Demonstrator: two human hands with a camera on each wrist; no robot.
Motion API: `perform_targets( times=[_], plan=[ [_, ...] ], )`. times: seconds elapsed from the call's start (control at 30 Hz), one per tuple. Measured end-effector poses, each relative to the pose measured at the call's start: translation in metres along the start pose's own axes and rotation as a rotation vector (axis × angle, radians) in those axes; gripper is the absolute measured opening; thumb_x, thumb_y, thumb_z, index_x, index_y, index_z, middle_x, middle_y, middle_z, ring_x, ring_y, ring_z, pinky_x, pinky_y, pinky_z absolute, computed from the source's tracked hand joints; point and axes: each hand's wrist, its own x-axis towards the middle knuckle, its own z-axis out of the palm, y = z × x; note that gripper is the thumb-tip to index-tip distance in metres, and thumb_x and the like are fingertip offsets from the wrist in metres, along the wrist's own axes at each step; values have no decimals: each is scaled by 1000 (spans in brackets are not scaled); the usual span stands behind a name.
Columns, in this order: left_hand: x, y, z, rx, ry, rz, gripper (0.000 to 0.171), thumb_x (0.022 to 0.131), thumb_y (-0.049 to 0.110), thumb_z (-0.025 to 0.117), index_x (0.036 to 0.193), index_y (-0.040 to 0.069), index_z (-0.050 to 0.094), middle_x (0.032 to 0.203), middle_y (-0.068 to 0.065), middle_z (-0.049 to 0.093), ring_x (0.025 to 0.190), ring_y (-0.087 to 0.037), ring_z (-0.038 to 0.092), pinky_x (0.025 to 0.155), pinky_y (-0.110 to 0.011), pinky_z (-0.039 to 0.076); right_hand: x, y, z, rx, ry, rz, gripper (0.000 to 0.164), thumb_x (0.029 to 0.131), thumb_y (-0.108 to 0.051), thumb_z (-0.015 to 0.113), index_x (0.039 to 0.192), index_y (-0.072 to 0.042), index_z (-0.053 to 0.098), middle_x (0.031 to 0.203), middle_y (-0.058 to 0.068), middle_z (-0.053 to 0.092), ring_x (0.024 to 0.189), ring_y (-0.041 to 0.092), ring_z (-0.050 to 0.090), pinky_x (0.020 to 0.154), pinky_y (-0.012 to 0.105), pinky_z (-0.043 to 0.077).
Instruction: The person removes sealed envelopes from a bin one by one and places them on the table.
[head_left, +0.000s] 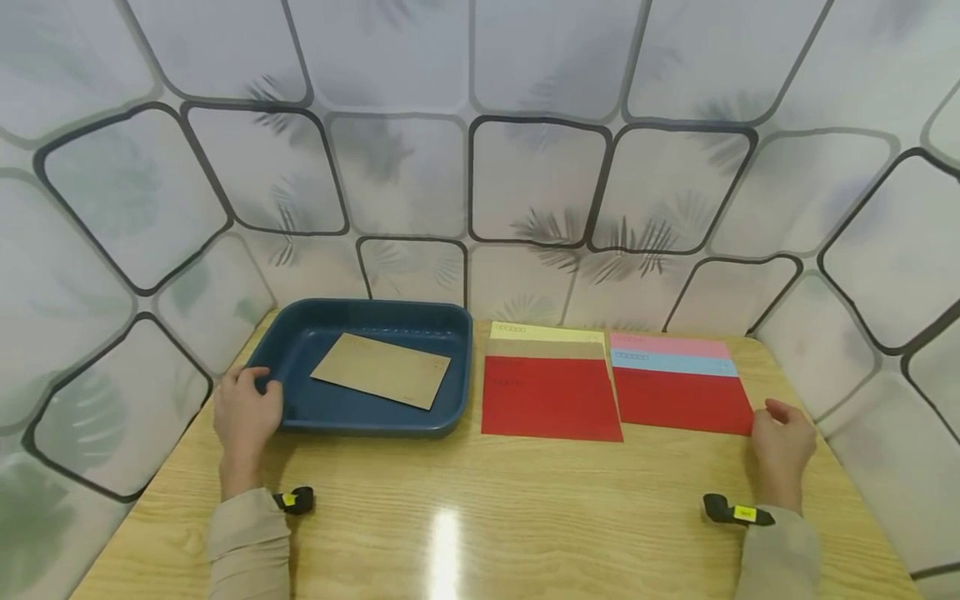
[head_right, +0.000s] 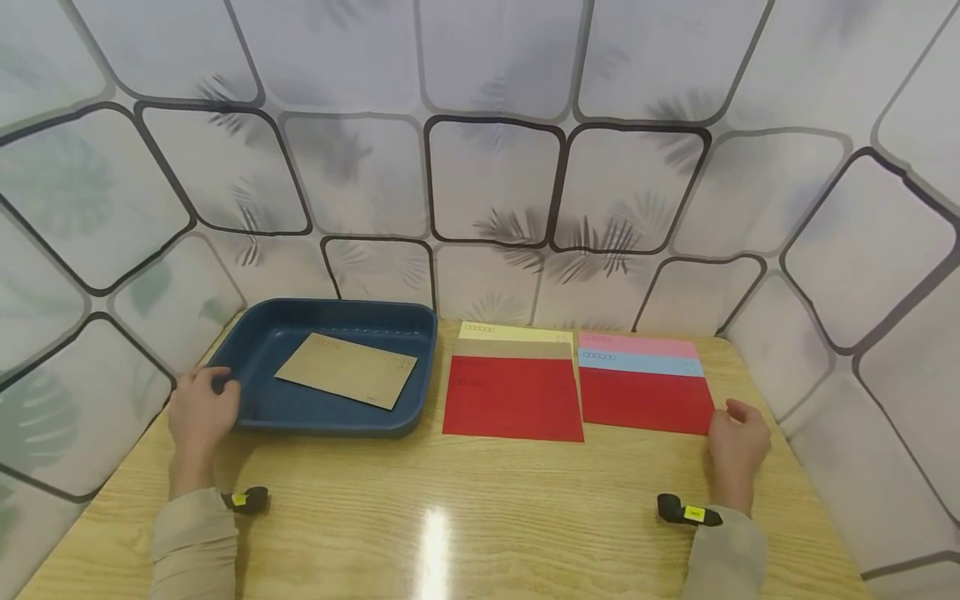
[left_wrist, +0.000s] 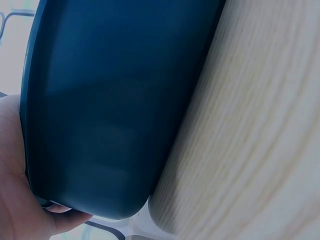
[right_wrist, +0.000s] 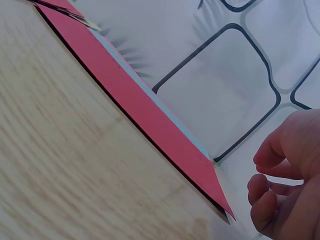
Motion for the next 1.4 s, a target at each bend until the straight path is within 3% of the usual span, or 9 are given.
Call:
perform_targets(
  times=[0.23, 0.47, 0.6, 0.73, 1.0, 1.17, 1.33, 1.4],
  plan=[
    [-1, 0, -1, 4, -2, 9, 45, 97, 21, 40, 132, -4, 54, 149, -27, 34, 136, -51, 30, 100, -67, 32, -5, 0, 1, -3, -10, -39, 54, 97, -22, 42, 146, -1, 46, 144, 20, 45, 133, 33, 39, 103, 45, 36],
    [-3, 0, -1, 9, 3, 9, 45, 98, 22, 40, 132, -3, 54, 149, -27, 34, 136, -51, 30, 98, -68, 32, -7, -2, 0, -12, -10, -65, 53, 98, -24, 40, 146, 0, 46, 146, 22, 45, 134, 35, 39, 107, 50, 34],
    [-3, 0, 0, 8, 3, 9, 45, 98, 22, 40, 133, -3, 54, 149, -28, 34, 136, -50, 30, 98, -68, 32, -10, -3, 2, -14, 11, -96, 53, 97, -23, 42, 145, -1, 47, 137, 20, 50, 124, 32, 45, 96, 37, 41],
    [-3, 0, 0, 4, 7, 14, 45, 97, 22, 39, 132, -3, 54, 149, -28, 35, 135, -50, 31, 98, -68, 32, -12, -6, 6, -22, 54, -132, 51, 96, -21, 44, 143, -1, 49, 126, 17, 55, 107, 23, 50, 76, 21, 38],
    [-1, -1, 0, -4, 17, 16, 44, 98, 21, 41, 132, -3, 55, 149, -26, 35, 136, -49, 30, 99, -68, 32, -16, -23, 10, -23, 56, -201, 49, 95, -19, 47, 141, -1, 52, 118, 13, 59, 90, 2, 46, 71, 18, 37],
    [0, -1, 1, -1, 15, 11, 44, 97, 21, 41, 132, -3, 55, 149, -26, 35, 136, -49, 31, 99, -68, 32, -22, -30, 11, -34, 21, -213, 50, 95, -19, 48, 143, -4, 50, 126, 16, 59, 86, 1, 46, 65, 16, 38],
    [-1, -1, 1, -7, 13, 8, 44, 98, 21, 41, 132, -3, 54, 149, -26, 34, 136, -49, 30, 99, -69, 31, -30, -34, 13, -35, 19, -282, 47, 95, -17, 49, 139, 0, 53, 126, 23, 60, 78, -5, 43, 62, 13, 37],
    [-1, -1, 1, -10, 14, 10, 44, 98, 21, 41, 132, -3, 54, 149, -26, 34, 136, -48, 30, 99, -69, 31, -32, -35, 13, -39, 15, -294, 47, 95, -16, 48, 139, 1, 52, 126, 23, 60, 82, 0, 46, 62, 13, 37]
  ],
)
